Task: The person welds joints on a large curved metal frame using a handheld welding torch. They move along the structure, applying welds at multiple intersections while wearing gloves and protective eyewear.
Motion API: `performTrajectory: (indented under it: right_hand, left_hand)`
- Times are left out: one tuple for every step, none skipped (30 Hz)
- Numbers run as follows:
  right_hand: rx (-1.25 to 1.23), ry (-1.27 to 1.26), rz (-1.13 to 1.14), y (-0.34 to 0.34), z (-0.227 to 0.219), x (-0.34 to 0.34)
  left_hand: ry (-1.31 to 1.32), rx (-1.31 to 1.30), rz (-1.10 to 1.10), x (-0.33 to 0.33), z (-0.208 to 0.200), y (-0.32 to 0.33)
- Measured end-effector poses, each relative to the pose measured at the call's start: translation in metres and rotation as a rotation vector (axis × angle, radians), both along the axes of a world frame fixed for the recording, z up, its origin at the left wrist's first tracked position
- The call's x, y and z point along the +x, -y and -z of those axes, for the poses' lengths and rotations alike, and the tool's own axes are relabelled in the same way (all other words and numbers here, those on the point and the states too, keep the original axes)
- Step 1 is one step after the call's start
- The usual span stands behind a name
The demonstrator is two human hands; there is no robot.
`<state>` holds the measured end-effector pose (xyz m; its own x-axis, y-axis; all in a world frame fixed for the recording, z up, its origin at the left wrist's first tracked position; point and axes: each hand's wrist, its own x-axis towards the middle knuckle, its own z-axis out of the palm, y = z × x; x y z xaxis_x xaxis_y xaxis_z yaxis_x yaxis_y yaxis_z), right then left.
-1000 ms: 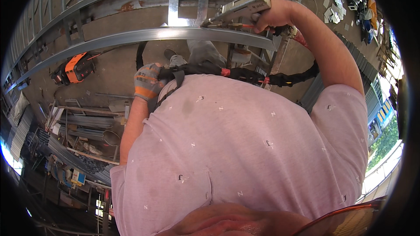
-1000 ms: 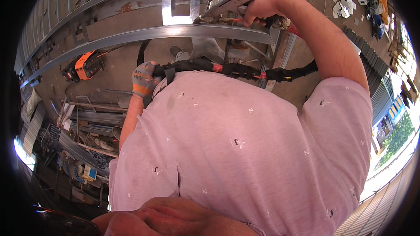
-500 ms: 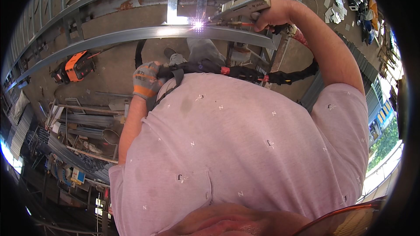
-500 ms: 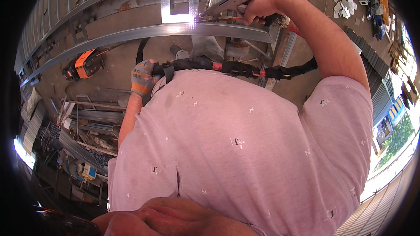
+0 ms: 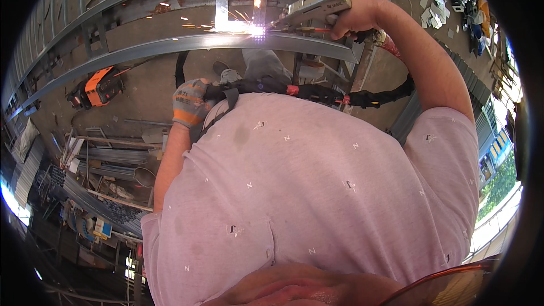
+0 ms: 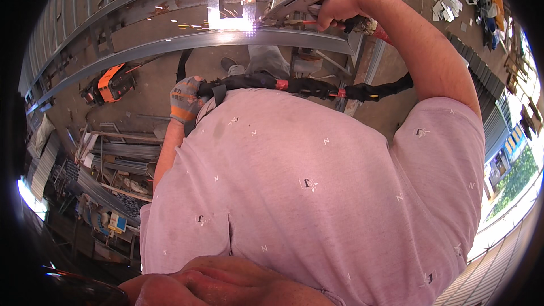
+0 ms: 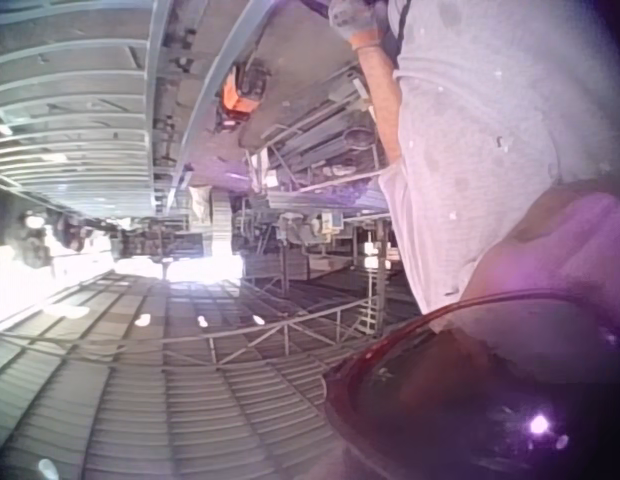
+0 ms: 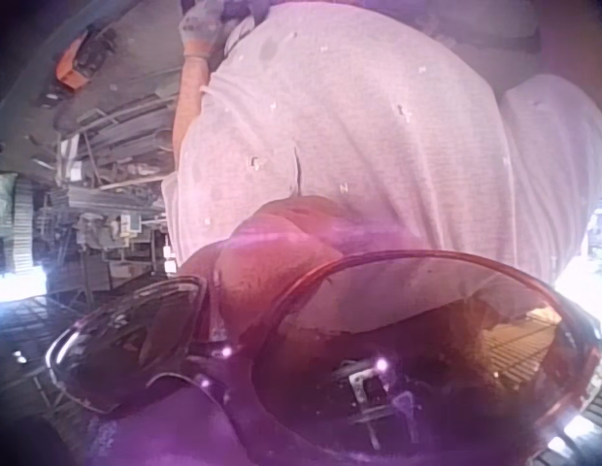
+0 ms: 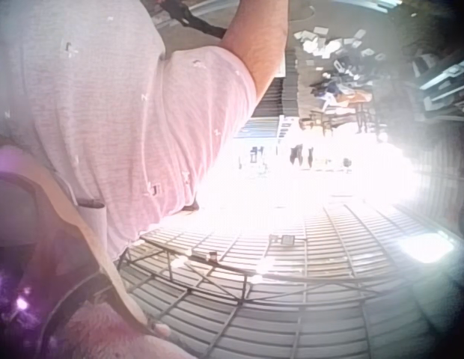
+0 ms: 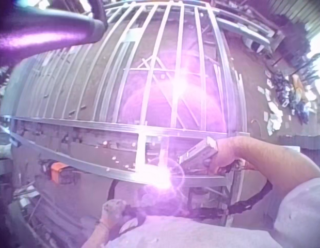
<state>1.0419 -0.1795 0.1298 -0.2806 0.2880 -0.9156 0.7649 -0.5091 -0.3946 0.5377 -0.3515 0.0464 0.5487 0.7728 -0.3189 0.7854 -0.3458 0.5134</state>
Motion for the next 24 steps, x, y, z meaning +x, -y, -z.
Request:
performTrajectory:
  right_hand:
    - [0.001, -0.004, -0.002, 0.0, 0.002, 0.001]
    - [-0.002, -0.003, -0.008, 0.0, 0.001, 0.001]
    - [-0.005, -0.001, -0.014, 0.0, 0.001, 0.001]
    - [-0.008, 0.0, -0.02, -0.001, 0.0, 0.001]
    - [-0.004, 0.001, -0.026, -0.001, -0.001, 0.001]
    - [-0.001, 0.003, -0.033, -0.001, -0.003, 0.0]
    - [0.004, 0.005, -0.038, -0.001, -0.005, 0.0]
    - [0.0, 0.007, -0.035, -0.001, -0.005, 0.0]
    - [-0.003, 0.009, -0.032, -0.001, -0.005, 0.001]
    - [-0.007, 0.01, -0.029, -0.001, -0.005, 0.001]
    - [-0.005, 0.008, -0.022, 0.0, -0.005, 0.002]
    - [-0.004, 0.006, -0.015, 0.0, -0.005, 0.002]
    - [-0.002, 0.004, -0.007, 0.001, -0.005, 0.003]
    - [0.006, 0.006, 0.0, 0.001, -0.005, 0.003]
    - [0.014, 0.008, 0.006, 0.001, -0.006, 0.004]
    - [0.023, 0.01, 0.013, 0.001, -0.006, 0.004]
    - [0.011, 0.013, 0.011, 0.002, -0.005, 0.005]
    - [0.0, 0.016, 0.009, 0.002, -0.003, 0.006]
    - [-0.01, 0.021, 0.006, 0.002, -0.002, 0.007]
    - [-0.008, 0.019, -0.004, 0.002, -0.003, 0.007]
    - [-0.006, 0.017, -0.013, 0.002, -0.003, 0.007]
    - [-0.004, 0.016, -0.024, 0.001, -0.005, 0.006]
    - [-0.014, 0.019, -0.01, 0.002, -0.007, 0.006]
    - [-0.023, 0.022, 0.005, 0.003, -0.011, 0.005]
  left_hand:
    - [0.004, 0.002, -0.001, 0.0, 0.0, 0.0]
    - [0.005, 0.009, 0.004, 0.0, 0.0, -0.001]
    - [0.006, 0.016, 0.008, 0.0, 0.0, -0.001]
    - [0.006, 0.022, 0.012, 0.001, 0.0, -0.002]
    - [-0.013, 0.016, 0.021, 0.002, -0.001, -0.002]
    - [-0.031, 0.01, 0.031, 0.002, -0.002, -0.002]
    - [-0.049, 0.005, 0.042, 0.002, -0.003, -0.003]
    - [-0.044, 0.006, 0.041, 0.002, -0.002, -0.003]
    - [-0.038, 0.008, 0.041, 0.001, 0.0, -0.003]
    - [-0.033, 0.009, 0.041, 0.001, 0.001, -0.004]
    - [-0.036, -0.013, 0.04, 0.0, 0.001, -0.004]
    - [-0.039, -0.035, 0.039, 0.0, 0.0, -0.005]
    - [-0.043, -0.057, 0.038, 0.0, -0.001, -0.007]
    - [-0.045, -0.059, 0.042, 0.0, -0.002, -0.008]
    - [-0.048, -0.06, 0.047, 0.002, -0.003, -0.01]
    - [-0.05, -0.061, 0.051, 0.003, -0.004, -0.011]
    - [-0.04, -0.058, 0.054, 0.003, -0.006, -0.012]
    - [-0.029, -0.055, 0.057, 0.002, -0.008, -0.013]
    - [-0.018, -0.051, 0.06, 0.002, -0.008, -0.014]
    - [-0.017, -0.05, 0.064, 0.001, -0.008, -0.015]
    - [-0.017, -0.048, 0.068, 0.0, -0.007, -0.016]
    - [-0.015, -0.047, 0.071, 0.0, -0.008, -0.017]
    - [-0.007, -0.039, 0.075, 0.0, -0.008, -0.018]
    - [0.0, -0.031, 0.078, -0.001, -0.009, -0.018]
